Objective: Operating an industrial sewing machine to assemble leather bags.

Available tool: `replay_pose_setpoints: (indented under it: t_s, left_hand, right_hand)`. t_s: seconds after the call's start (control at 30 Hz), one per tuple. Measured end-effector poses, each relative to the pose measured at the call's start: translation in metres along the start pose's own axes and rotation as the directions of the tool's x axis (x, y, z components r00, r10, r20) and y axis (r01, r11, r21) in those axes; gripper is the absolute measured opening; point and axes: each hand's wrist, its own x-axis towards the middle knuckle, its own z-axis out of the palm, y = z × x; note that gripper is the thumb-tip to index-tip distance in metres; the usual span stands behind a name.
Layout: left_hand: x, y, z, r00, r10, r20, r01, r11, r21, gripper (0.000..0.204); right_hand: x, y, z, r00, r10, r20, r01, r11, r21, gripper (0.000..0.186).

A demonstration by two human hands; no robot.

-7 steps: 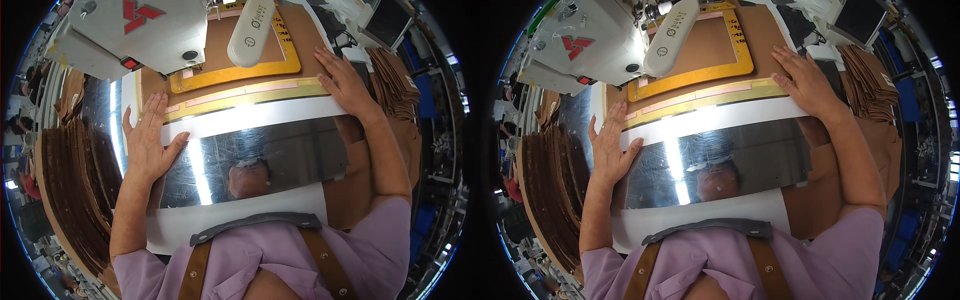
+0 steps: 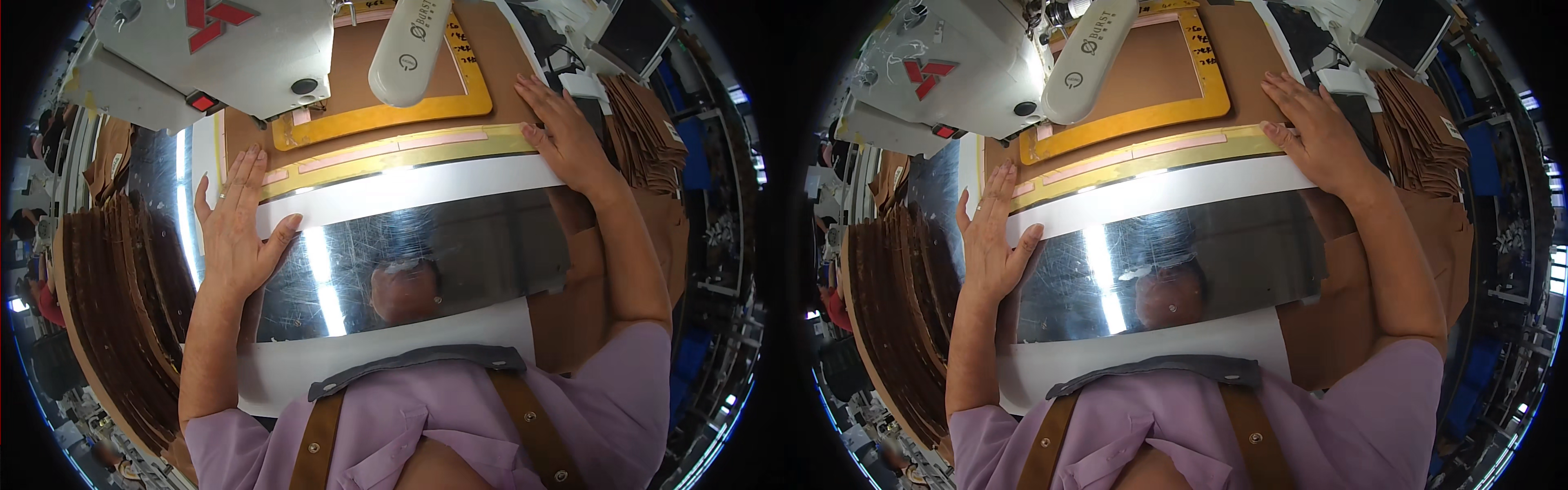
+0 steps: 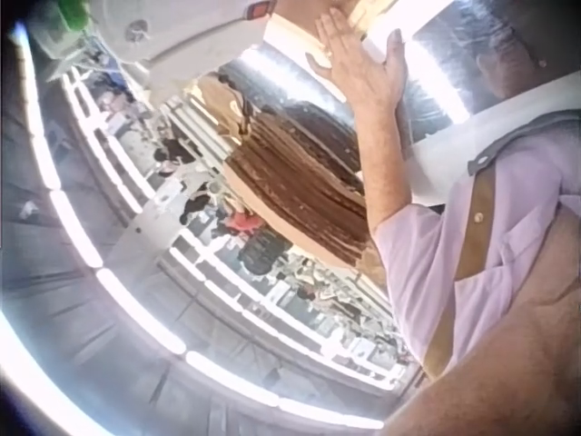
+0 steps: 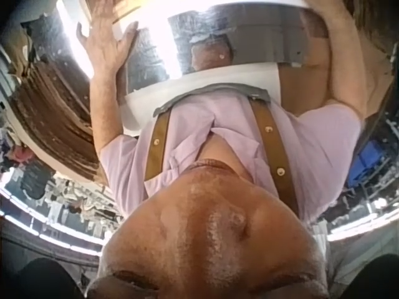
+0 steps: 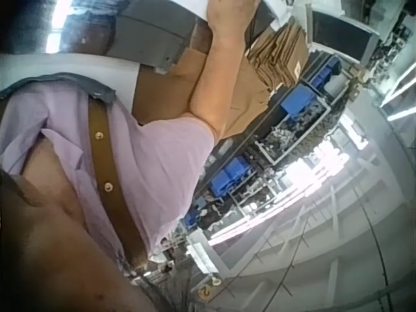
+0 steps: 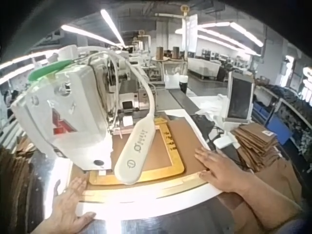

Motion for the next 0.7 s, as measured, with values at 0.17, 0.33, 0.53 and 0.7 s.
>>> replay_pose_setpoints:
  t_s: [0.17,0.33,0.53,0.7]
  left_hand:
    - [-0.006,-0.004,-0.003,0.999,-0.021,-0.035,0.020,0.999,-0.048,0.081]
    - [-0.014,0.005,-0.008,0.999,-0.048,-0.010,0.047,0.995,-0.086,0.085]
    - [-0.021,0.000,-0.004,0.997,-0.080,-0.015,0.078,0.991,-0.106,0.089]
    - [-0.025,-0.001,-0.001,0.993,-0.092,-0.072,0.086,0.992,-0.089,0.087]
  right_hand:
    - [-0.009,-0.010,-0.002,0.997,-0.058,-0.043,0.057,0.998,-0.032,0.062]
    - [-0.031,-0.022,-0.017,0.996,-0.037,0.076,0.040,0.998,-0.047,0.065]
    - [-0.035,-0.030,-0.008,0.998,-0.024,0.063,0.025,1.000,-0.018,0.064]
    - [-0.037,-0.027,-0.004,0.999,-0.044,0.029,0.045,0.999,-0.013,0.062]
